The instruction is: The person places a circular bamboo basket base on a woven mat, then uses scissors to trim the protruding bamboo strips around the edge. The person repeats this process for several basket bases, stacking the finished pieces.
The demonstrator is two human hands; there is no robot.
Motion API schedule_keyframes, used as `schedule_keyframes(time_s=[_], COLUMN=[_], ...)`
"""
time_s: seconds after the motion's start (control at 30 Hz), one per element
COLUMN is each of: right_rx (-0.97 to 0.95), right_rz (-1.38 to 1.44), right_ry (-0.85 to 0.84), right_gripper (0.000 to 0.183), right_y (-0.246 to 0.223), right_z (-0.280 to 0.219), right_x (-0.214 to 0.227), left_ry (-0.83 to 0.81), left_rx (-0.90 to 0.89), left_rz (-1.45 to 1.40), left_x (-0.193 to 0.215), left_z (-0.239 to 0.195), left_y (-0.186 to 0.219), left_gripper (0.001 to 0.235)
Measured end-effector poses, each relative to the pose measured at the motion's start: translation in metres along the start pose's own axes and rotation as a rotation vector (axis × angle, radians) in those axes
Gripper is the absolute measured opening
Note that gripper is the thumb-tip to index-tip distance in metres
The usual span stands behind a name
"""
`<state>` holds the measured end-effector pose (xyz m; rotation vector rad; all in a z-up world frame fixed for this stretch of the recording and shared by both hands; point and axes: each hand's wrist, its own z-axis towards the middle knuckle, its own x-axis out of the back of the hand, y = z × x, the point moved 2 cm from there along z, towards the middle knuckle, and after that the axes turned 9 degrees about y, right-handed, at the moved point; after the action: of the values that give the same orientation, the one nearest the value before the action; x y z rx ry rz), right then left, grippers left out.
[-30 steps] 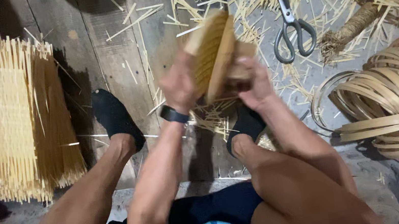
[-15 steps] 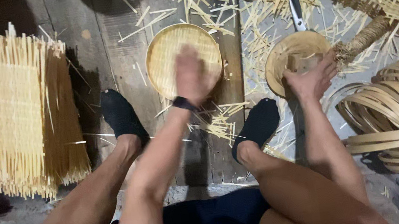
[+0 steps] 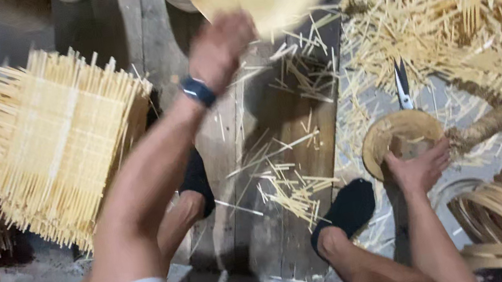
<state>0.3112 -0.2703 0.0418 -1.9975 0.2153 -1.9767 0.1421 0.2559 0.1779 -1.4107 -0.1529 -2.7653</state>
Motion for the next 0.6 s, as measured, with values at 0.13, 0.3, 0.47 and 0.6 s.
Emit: schedule_keyframes(time_s=[0.13,0.3,0.47,0.6], right_rx=[0.043,0.036,0.036,0.005], right_rz=[-0.010,-0.043,-0.051,-0.014], right_ry=[0.044,0.023,0.014,-0.061], right_gripper=[0.134,0.129,0.133,0.131], right_y=[-0.004,-0.012,-0.016,-0.025], right_z=[0.000,0.003,0.003,0.006], right_x=[0.002,0.002,0.007,0.019], left_ry=[0.115,0.086,0.211,0.026], left_rx=[0.343,0.316,0.269,0.363], left_rz=[0.026,0.148,0.033,0.090], left_x=[0.024,0.021,0.017,0.010], left_z=[0.061,0.070,0.068,0.065], left_y=[-0.121,-0.160,-0.154,-0.164], left_gripper=[0.033,0.028,0.033,0.023])
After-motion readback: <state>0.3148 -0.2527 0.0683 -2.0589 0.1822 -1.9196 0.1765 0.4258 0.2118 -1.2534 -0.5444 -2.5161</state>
